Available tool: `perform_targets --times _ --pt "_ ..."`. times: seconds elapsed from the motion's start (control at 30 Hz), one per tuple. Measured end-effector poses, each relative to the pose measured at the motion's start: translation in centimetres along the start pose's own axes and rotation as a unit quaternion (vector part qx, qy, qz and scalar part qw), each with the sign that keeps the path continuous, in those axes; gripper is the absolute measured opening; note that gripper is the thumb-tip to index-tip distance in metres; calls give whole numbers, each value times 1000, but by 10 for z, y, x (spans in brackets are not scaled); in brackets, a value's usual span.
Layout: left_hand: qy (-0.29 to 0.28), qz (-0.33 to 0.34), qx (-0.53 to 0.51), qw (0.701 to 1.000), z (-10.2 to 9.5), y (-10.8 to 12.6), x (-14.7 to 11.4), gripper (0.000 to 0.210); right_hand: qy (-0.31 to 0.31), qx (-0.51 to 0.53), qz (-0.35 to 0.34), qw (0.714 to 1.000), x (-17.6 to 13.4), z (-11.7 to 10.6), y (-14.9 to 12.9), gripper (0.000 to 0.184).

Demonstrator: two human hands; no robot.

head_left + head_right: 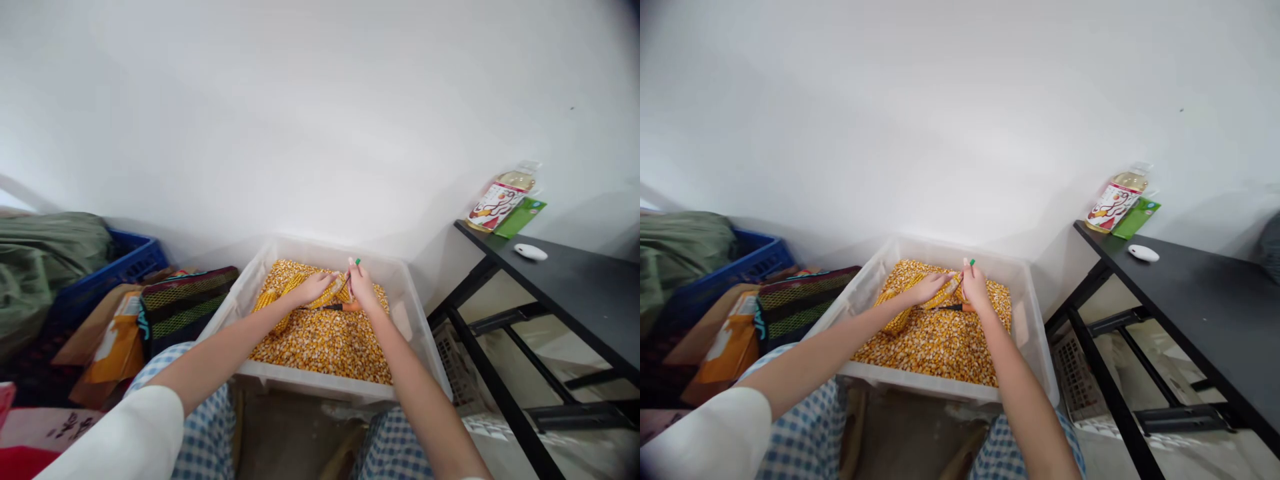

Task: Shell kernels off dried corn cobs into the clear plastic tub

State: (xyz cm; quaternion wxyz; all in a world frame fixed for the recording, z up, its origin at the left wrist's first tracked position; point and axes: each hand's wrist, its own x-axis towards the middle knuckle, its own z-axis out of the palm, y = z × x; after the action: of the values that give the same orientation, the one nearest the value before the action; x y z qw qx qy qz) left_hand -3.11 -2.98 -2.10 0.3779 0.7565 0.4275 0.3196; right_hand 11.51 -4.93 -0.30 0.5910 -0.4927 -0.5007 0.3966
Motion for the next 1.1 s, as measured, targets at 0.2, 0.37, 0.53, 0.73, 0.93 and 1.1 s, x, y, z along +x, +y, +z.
perform_targets --times 0.2,0.37,0.53,0.73,0.93,1.1 --pt "8 -6 39 999 2 -3 1 57 -8 35 7 999 -5 5 -5 48" --pt "-21 29 171 985 3 -2 -1 58 -28 -76 -22 996 1 0 5 46" --pt "-30 51 318 946 7 2 -7 61 -59 -191 -47 979 9 -5 16 42" --pt "-33 63 410 909 11 1 -11 57 -65 -265 -71 960 9 -3 24 40" --pt "-20 48 423 904 13 1 -10 55 -61 -279 -73 955 8 -3 20 35" --pt "112 -20 334 936 -11 0 0 68 -66 -281 -114 951 4 4 28 33"
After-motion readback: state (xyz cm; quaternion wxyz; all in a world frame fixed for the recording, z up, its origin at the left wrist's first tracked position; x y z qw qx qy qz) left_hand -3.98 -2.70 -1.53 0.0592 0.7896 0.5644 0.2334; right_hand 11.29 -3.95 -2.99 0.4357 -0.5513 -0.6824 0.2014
